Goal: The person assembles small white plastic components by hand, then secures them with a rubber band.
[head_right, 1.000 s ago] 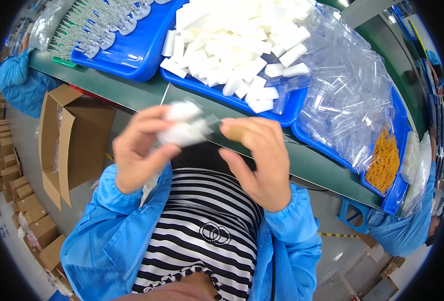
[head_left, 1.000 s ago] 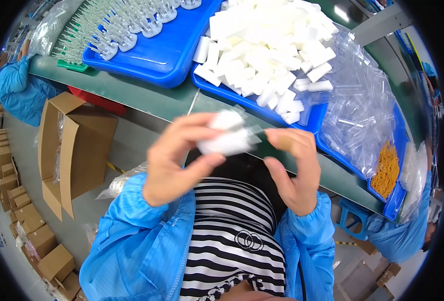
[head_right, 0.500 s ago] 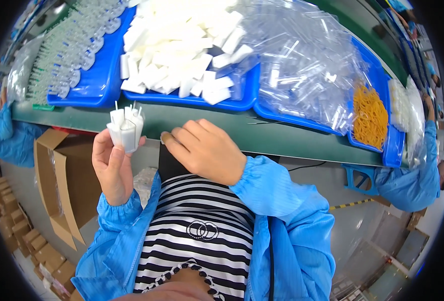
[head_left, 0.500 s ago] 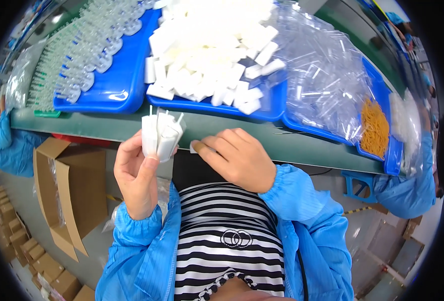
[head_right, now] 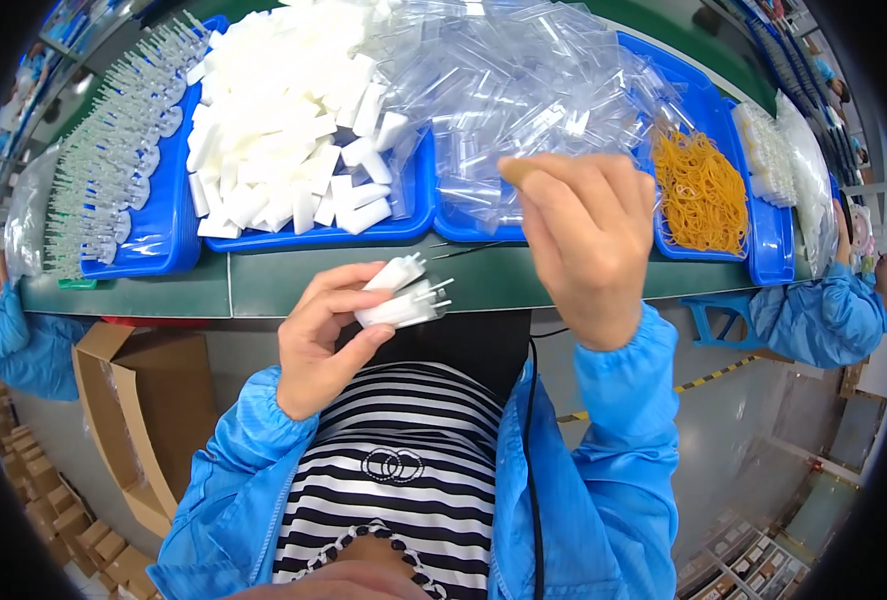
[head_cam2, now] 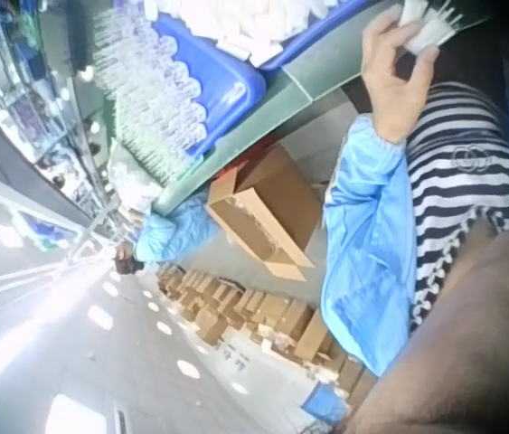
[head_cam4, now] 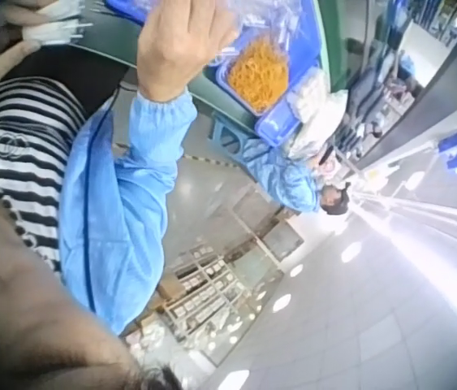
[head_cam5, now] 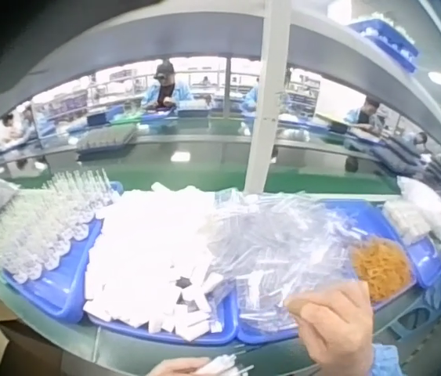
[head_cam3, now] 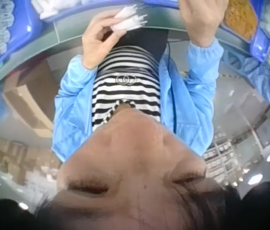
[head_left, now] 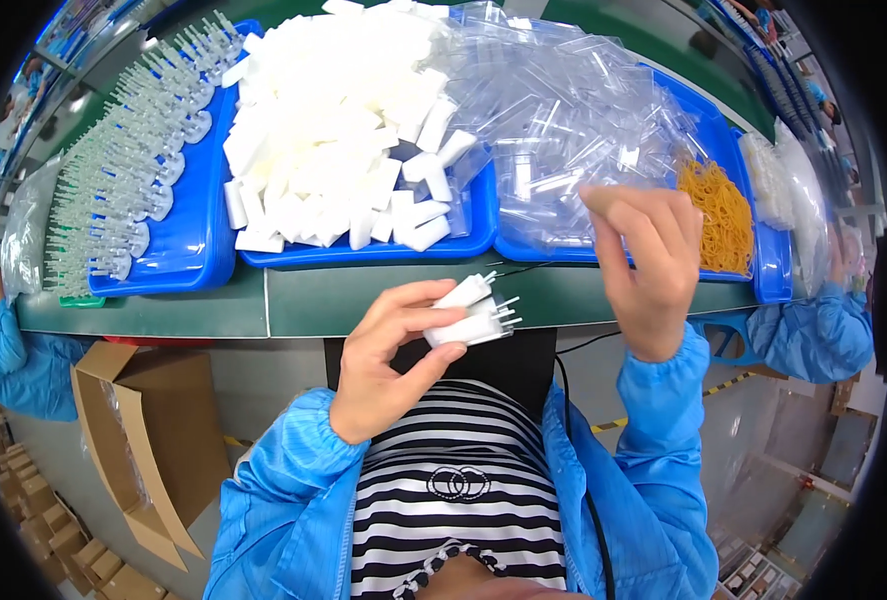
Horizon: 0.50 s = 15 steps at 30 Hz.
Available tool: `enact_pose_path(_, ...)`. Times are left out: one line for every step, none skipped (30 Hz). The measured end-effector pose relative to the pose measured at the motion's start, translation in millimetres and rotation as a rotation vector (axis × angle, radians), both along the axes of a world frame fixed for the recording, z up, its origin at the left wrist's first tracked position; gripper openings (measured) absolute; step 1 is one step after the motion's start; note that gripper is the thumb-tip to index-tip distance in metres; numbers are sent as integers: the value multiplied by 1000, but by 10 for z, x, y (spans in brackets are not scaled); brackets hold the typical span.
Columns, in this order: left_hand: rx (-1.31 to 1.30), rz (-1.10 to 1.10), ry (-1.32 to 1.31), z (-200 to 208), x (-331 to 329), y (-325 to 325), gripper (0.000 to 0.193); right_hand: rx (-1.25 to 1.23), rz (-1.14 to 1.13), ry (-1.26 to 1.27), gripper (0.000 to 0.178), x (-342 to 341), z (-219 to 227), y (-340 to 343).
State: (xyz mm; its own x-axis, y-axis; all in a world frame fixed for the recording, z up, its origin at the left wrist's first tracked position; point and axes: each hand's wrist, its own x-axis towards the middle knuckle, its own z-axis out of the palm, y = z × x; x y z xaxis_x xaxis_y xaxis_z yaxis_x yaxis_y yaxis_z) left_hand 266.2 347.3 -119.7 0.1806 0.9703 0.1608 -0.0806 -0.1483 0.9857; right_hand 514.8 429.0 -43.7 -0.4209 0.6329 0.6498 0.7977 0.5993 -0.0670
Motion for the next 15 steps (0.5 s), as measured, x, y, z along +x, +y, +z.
enact_pose_path(1,-4,-2,1,30,27,32,1,-4,-2,37,29,40,-26)
enact_pose_path(-4,-34,-16,5,66,53,32,-31,-12,-63,37,65,84,-53)
enact_pose_path(-9,-63,-30,5,100,74,31,-65,-19,-124,38,101,103,-66)
enact_pose_path(-10,-68,-30,1,132,90,31,-66,-23,-124,38,118,68,-54)
enact_pose_path(-29,-89,-40,8,140,107,31,-103,-17,-137,38,100,2,-33)
enact_pose_path(-48,-110,-49,18,149,117,30,-141,-10,-150,38,102,-58,-14)
enact_pose_path(-49,-115,-42,33,163,122,30,-142,-15,-142,38,124,-99,-3)
enact_pose_path(-69,-119,-62,39,174,124,29,-122,6,-139,39,141,-146,9)
enact_pose_path(-90,-121,-81,44,185,125,29,-103,28,-135,40,158,-192,24)
enact_pose_path(-94,-124,-74,41,194,135,29,-106,25,-127,40,182,-243,47)
enact_pose_path(-85,-120,-77,31,207,148,28,-58,44,-86,39,212,-292,76)
enact_pose_path(-77,-116,-80,20,218,153,28,-10,63,-45,38,233,-331,97)
enact_pose_path(-81,-117,-74,7,225,147,28,-13,63,-38,38,236,-361,112)
enact_pose_path(-88,-111,-83,-8,234,145,27,20,95,25,39,234,-385,128)
enact_pose_path(-95,-105,-93,-15,241,142,27,54,127,88,39,236,-404,132)
